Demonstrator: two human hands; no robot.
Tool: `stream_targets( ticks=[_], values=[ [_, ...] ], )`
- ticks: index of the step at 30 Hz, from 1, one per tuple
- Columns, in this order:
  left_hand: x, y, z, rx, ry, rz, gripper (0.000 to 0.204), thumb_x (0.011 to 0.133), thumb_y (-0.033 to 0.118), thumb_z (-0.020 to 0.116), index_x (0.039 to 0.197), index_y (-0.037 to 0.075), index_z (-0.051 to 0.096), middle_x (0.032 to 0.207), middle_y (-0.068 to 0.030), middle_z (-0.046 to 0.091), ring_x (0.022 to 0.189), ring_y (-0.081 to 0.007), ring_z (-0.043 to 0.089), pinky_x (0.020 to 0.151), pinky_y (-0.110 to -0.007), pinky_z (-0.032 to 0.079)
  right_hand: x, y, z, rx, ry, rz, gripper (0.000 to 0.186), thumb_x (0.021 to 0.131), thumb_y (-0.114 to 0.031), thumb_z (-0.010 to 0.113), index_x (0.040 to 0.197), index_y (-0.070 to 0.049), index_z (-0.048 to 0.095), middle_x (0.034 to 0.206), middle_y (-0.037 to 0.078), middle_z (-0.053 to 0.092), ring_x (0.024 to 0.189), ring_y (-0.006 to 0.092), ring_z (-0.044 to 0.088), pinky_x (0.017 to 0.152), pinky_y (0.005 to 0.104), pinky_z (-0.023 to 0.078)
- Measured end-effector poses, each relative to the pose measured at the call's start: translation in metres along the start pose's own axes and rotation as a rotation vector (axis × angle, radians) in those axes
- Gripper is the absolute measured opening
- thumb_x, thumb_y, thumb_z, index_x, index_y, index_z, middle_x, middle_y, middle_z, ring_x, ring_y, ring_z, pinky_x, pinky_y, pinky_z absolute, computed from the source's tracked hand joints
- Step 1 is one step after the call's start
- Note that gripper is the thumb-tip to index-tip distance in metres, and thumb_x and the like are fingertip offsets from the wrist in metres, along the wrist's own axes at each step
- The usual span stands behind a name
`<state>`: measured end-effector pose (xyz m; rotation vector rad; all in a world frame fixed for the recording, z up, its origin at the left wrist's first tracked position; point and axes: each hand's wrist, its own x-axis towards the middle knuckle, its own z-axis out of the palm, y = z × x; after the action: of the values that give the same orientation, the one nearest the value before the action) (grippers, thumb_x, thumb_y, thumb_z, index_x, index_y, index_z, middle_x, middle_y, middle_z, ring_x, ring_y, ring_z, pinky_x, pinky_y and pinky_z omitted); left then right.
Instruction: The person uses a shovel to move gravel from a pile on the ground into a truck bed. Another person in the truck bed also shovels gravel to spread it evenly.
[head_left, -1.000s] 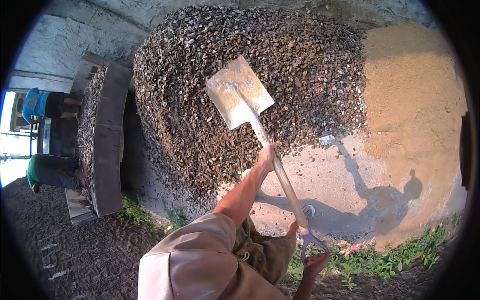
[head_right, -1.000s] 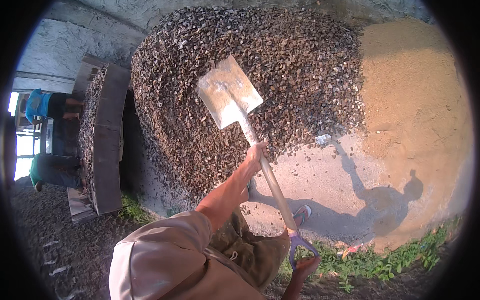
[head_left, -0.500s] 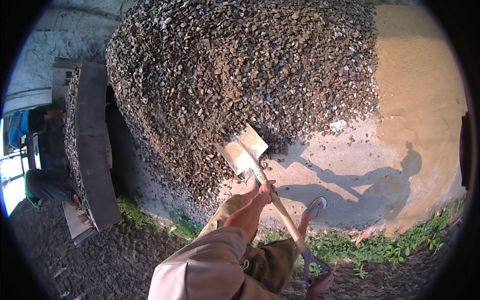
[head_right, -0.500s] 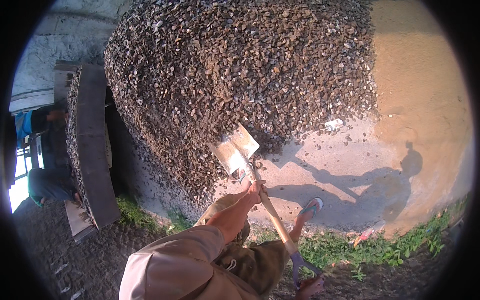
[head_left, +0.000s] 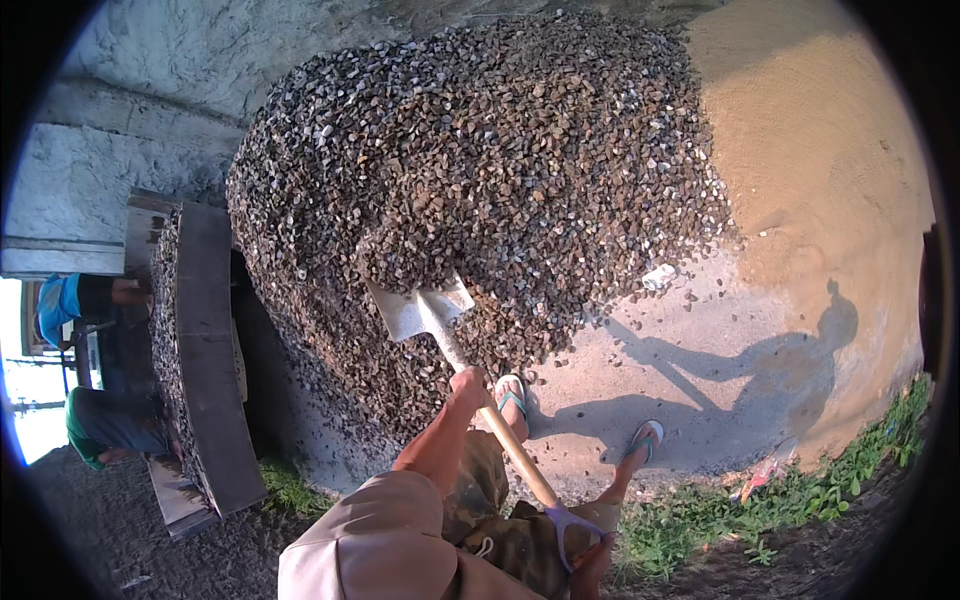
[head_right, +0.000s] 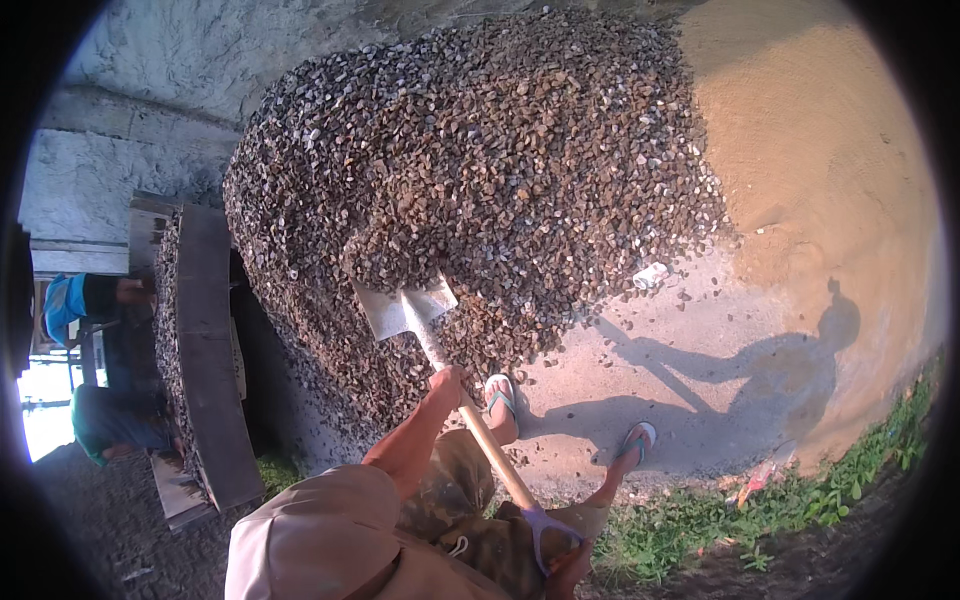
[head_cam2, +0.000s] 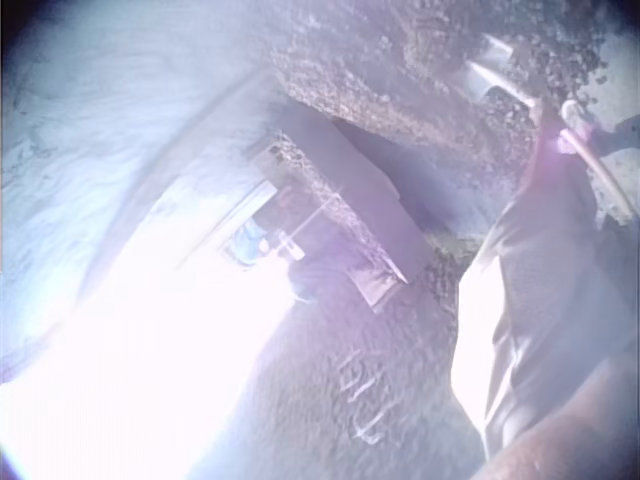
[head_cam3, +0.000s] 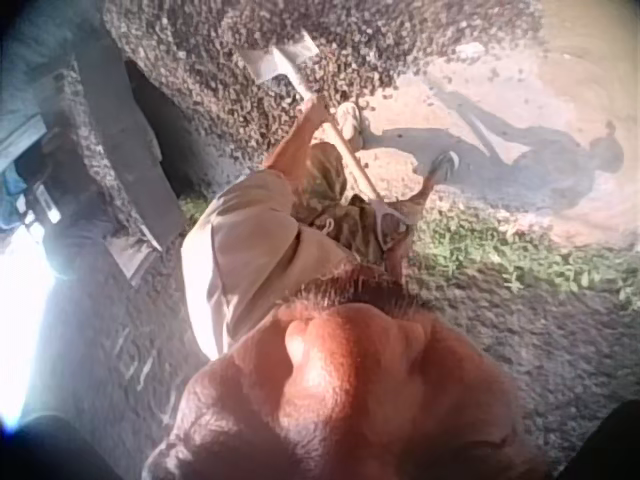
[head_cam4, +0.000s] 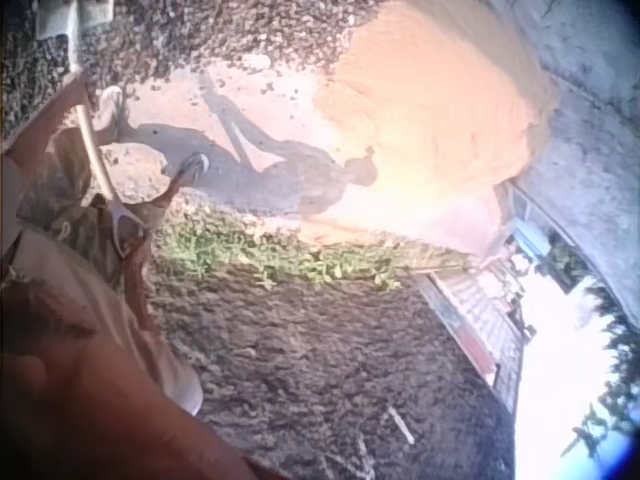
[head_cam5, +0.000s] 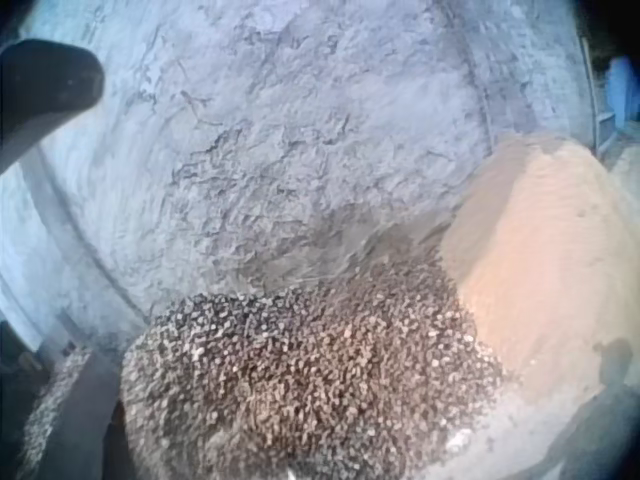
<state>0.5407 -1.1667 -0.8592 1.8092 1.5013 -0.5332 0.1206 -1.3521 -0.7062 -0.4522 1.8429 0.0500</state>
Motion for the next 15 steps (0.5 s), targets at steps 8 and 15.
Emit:
stream_targets(
  ticks=[8, 15],
  values=[
    [-0.133, 0.194, 0.025, -0.116, -0.258, 0.732, 0.019, 0.064, 0.004, 0.067, 0.075, -0.002, 0.052, 0.065, -0.0079, 0.054, 0.052, -0.0199, 0.053, 0.043, -0.034, 0.043, -0.028, -0.107, 0.096, 0.226, -0.47, 0.081, 0.041, 0.087, -0.051, 0.046, 0.081, -0.01, 0.048, 0.055, 0.0, 0.045, 0.04, 0.0124, 0.044, 0.038, 0.0263, 0.043],
    [-0.267, 0.28, -0.004, -0.146, -0.352, 0.891, 0.025, 0.069, 0.01, 0.068, 0.083, -0.002, 0.051, 0.069, -0.0094, 0.055, 0.054, -0.0206, 0.054, 0.048, -0.035, 0.047, -0.018, -0.148, 0.101, 0.482, -0.577, 0.275, 0.037, 0.088, -0.046, 0.048, 0.076, -0.012, 0.048, 0.056, 0.0, 0.048, 0.043, 0.0149, 0.044, 0.042, 0.0284, 0.04]
  ],
)
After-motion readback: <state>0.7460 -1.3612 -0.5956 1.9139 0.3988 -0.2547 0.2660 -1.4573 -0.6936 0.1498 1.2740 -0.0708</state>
